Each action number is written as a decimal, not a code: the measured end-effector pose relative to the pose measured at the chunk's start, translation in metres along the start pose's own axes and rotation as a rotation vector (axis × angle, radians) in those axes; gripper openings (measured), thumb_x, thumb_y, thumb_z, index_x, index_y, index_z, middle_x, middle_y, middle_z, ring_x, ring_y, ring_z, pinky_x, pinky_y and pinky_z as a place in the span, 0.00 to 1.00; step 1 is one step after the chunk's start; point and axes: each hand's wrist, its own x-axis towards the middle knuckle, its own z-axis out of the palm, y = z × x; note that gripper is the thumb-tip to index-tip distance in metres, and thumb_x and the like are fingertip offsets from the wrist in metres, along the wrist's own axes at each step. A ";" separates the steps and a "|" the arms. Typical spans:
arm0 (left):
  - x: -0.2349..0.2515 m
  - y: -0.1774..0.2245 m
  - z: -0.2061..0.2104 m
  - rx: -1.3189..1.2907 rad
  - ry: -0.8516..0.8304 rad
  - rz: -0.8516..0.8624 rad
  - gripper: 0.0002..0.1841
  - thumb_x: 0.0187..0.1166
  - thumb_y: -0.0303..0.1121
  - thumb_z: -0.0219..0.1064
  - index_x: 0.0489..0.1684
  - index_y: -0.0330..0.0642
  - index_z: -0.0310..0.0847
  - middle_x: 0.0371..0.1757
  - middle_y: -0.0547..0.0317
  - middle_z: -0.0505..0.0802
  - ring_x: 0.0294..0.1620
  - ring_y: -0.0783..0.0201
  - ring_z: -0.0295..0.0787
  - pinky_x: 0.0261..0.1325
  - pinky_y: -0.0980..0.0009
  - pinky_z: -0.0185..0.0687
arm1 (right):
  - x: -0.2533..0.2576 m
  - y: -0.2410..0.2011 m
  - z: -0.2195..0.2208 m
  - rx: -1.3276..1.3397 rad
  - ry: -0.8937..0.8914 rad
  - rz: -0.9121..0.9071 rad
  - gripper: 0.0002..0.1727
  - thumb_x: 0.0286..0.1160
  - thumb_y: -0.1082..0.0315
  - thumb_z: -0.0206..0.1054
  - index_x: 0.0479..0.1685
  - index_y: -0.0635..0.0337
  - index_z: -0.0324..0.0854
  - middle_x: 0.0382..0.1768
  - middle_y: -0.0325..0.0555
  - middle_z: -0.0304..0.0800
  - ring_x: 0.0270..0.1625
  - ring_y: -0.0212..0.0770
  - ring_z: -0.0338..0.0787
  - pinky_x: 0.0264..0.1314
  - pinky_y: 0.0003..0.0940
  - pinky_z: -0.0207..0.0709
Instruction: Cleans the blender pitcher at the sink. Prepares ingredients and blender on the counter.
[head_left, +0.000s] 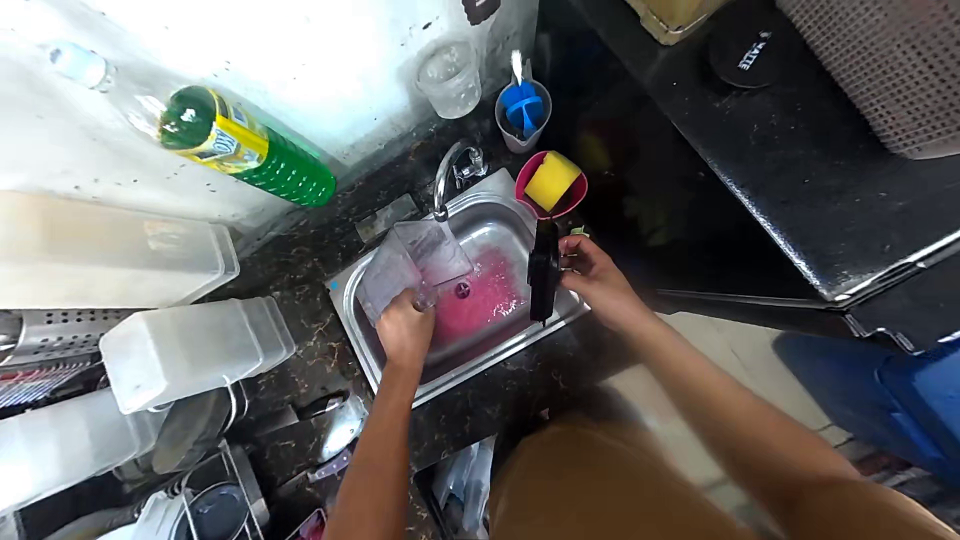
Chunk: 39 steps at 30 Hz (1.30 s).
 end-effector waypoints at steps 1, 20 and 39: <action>-0.001 0.002 0.006 0.010 0.082 0.017 0.22 0.74 0.50 0.72 0.31 0.35 0.87 0.32 0.41 0.94 0.39 0.40 0.94 0.43 0.38 0.84 | -0.002 -0.003 0.002 -0.001 -0.004 -0.001 0.27 0.59 0.76 0.74 0.63 0.53 0.77 0.56 0.47 0.85 0.54 0.43 0.89 0.53 0.43 0.88; 0.081 -0.067 0.035 -1.341 -0.366 -0.145 0.30 0.91 0.59 0.40 0.30 0.46 0.75 0.13 0.67 0.82 0.11 0.72 0.77 0.18 0.74 0.80 | -0.021 -0.029 -0.009 0.069 0.022 -0.045 0.28 0.60 0.72 0.75 0.65 0.59 0.76 0.58 0.49 0.86 0.57 0.45 0.90 0.57 0.42 0.89; 0.014 0.023 -0.012 -1.374 -0.694 -0.188 0.24 0.94 0.45 0.44 0.40 0.38 0.82 0.32 0.59 0.92 0.35 0.63 0.92 0.45 0.64 0.93 | -0.037 -0.047 -0.021 0.064 0.017 -0.052 0.29 0.59 0.73 0.76 0.65 0.60 0.76 0.60 0.49 0.85 0.58 0.45 0.90 0.54 0.41 0.91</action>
